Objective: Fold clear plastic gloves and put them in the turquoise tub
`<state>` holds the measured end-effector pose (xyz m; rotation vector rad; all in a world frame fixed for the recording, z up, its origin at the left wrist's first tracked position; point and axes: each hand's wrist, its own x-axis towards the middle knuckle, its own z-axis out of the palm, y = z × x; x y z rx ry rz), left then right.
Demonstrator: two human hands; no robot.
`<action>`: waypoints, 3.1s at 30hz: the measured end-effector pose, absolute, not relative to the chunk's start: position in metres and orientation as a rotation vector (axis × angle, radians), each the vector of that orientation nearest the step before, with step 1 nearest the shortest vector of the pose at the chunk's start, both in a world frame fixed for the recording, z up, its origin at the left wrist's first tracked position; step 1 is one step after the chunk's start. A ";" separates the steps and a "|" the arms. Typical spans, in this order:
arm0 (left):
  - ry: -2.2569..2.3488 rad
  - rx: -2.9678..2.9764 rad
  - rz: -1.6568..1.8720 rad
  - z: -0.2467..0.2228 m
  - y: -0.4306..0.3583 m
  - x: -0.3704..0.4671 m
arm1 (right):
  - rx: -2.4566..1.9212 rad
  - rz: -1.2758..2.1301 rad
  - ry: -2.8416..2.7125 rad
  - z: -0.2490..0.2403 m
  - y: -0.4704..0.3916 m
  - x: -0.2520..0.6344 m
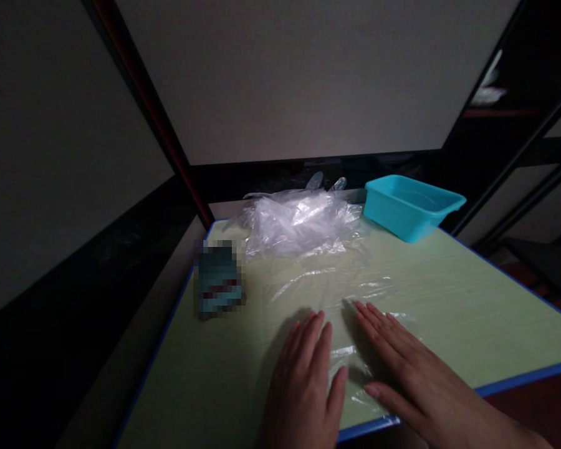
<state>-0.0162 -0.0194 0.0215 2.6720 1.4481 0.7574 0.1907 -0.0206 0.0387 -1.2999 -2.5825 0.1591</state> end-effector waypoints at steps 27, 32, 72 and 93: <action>1.497 2.813 0.452 0.006 -0.013 -0.070 | -1.323 -0.065 -2.559 0.014 -0.024 0.199; 1.592 2.806 0.521 0.001 -0.013 -0.090 | -1.299 -0.002 -2.566 0.022 -0.025 0.201; 1.322 2.693 0.865 0.021 -0.023 -0.087 | -1.451 0.574 -2.124 0.042 0.014 0.184; 1.357 2.660 0.880 0.014 -0.020 -0.091 | -1.430 0.301 -2.131 0.046 0.007 0.198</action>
